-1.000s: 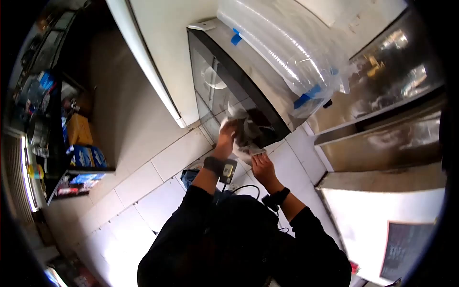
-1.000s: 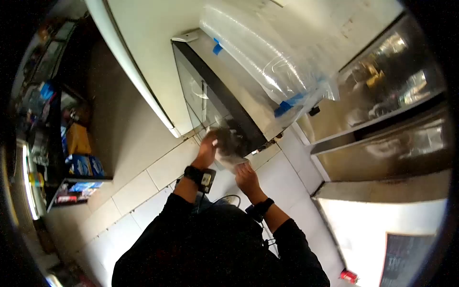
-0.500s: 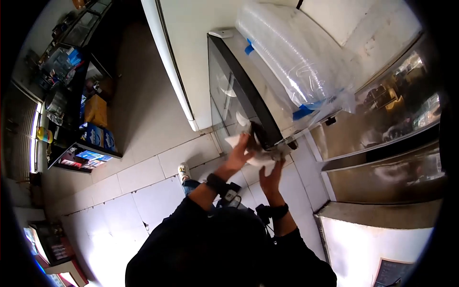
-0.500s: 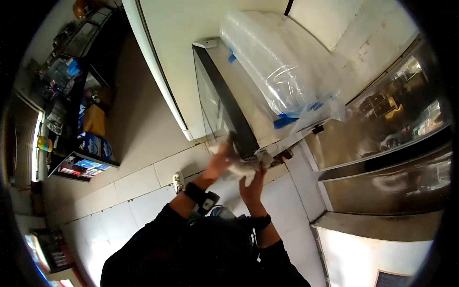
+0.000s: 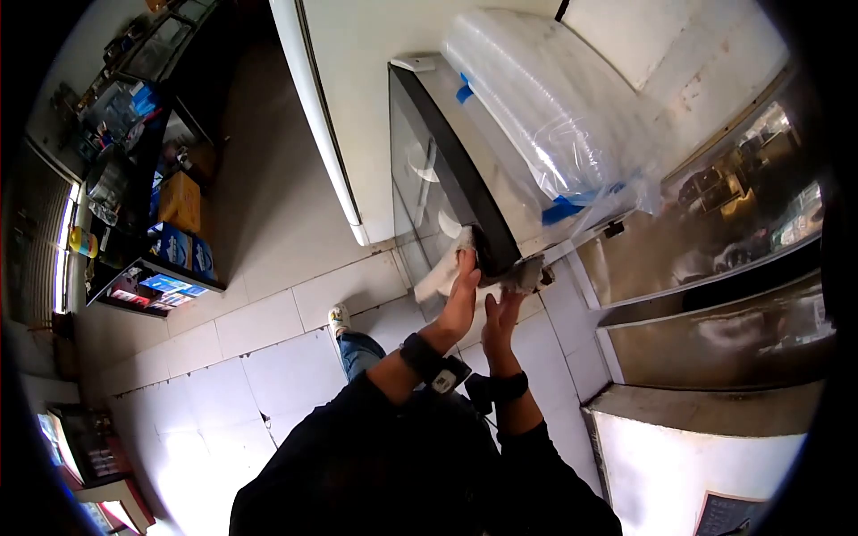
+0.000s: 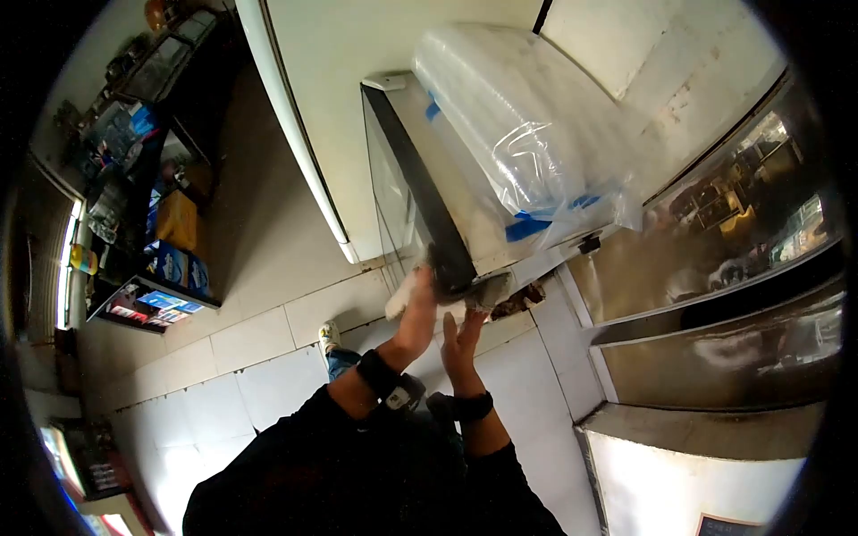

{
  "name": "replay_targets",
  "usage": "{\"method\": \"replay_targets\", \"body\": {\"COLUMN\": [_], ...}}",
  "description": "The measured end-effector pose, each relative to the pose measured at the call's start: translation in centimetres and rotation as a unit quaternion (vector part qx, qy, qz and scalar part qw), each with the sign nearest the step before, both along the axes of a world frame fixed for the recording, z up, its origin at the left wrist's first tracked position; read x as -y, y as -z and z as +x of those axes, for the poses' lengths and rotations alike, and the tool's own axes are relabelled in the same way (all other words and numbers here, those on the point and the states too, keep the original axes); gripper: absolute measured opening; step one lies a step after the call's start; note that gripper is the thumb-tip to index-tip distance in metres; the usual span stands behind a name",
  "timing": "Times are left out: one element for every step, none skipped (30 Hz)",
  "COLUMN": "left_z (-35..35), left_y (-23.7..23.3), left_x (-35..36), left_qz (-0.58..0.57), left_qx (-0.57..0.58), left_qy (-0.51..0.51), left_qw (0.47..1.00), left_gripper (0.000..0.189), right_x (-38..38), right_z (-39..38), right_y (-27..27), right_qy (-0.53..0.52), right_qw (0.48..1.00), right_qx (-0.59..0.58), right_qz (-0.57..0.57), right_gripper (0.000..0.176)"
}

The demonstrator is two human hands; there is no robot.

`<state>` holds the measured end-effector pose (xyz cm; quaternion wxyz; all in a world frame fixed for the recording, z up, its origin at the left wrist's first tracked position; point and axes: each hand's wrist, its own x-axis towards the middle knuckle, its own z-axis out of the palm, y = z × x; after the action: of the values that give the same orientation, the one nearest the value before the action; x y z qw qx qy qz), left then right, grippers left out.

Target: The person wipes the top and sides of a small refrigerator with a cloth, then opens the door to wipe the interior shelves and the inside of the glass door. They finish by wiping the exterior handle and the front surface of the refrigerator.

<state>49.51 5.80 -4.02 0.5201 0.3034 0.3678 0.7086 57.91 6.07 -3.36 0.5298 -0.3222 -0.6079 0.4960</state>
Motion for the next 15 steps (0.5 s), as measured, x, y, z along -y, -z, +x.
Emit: {"method": "replay_targets", "body": {"left_z": [0.3,-0.3,-0.5,-0.8,-1.0,-0.9,-0.8,-0.3,0.3,-0.4,-0.6,-0.1,0.5,0.0,-1.0], "left_y": [-0.5,-3.2,-2.0,-0.2,1.1,2.4,6.7,13.1,16.4,12.5,10.6,9.7,8.8,5.5,1.3], "left_x": [0.0,0.1,0.4,0.5,0.7,0.9,1.0,0.5,0.0,0.4,0.5,0.3,0.2,0.9,1.7], "left_qz": [-0.025,-0.063,-0.064,-0.098,-0.13,-0.149,-0.146,-0.128,-0.106,-0.11,-0.099,-0.061,-0.028,-0.006,0.01], "left_qx": [-0.026,0.044,0.051,0.101,0.151,0.186,0.197,0.226,0.258,0.268,0.318,0.271,0.225,0.166,0.107], "left_qy": [-0.05,0.0,-0.002,0.03,0.062,0.066,0.06,0.036,0.016,0.065,0.089,0.039,-0.021,-0.002,0.016], "left_qw": [0.998,0.997,0.997,0.99,0.978,0.969,0.968,0.965,0.96,0.955,0.939,0.96,0.974,0.986,0.994], "left_gripper": [0.047,0.047,0.047,0.047,0.047,0.049,0.049,0.051,0.056,0.051,0.052,0.053,0.054,0.055,0.056], "right_x": [0.1,0.3,0.6,1.2,1.4,1.3,1.1,1.4,1.5,0.9,1.5,0.8,0.4,0.8,0.9], "right_z": [-0.2,-0.5,-0.6,-0.7,-0.6,0.0,0.6,0.8,1.0,1.8,1.0,2.0,3.2,3.7,2.1], "right_y": [1.5,3.1,4.3,4.4,5.9,9.3,11.6,11.2,10.4,12.0,9.9,9.8,9.8,8.2,4.3], "right_qy": [0.0,0.011,0.019,-0.04,-0.076,-0.077,-0.077,-0.106,-0.128,-0.111,-0.075,-0.103,-0.138,-0.072,-0.119], "right_qw": [1.0,1.0,0.999,0.995,0.981,0.982,0.981,0.962,0.937,0.924,0.961,0.968,0.971,0.989,0.972], "right_qx": [0.004,0.008,0.015,0.0,-0.035,0.0,0.037,0.003,-0.027,-0.049,-0.046,-0.043,-0.039,0.08,-0.143], "right_qz": [-0.003,-0.016,-0.028,-0.093,-0.175,-0.175,-0.173,-0.252,-0.325,-0.362,-0.261,-0.225,-0.192,-0.101,-0.146], "right_gripper": [0.063,0.064,0.066,0.067,0.063,0.061,0.059,0.057,0.055,0.055,0.054,0.054,0.054,0.052,0.05]}}
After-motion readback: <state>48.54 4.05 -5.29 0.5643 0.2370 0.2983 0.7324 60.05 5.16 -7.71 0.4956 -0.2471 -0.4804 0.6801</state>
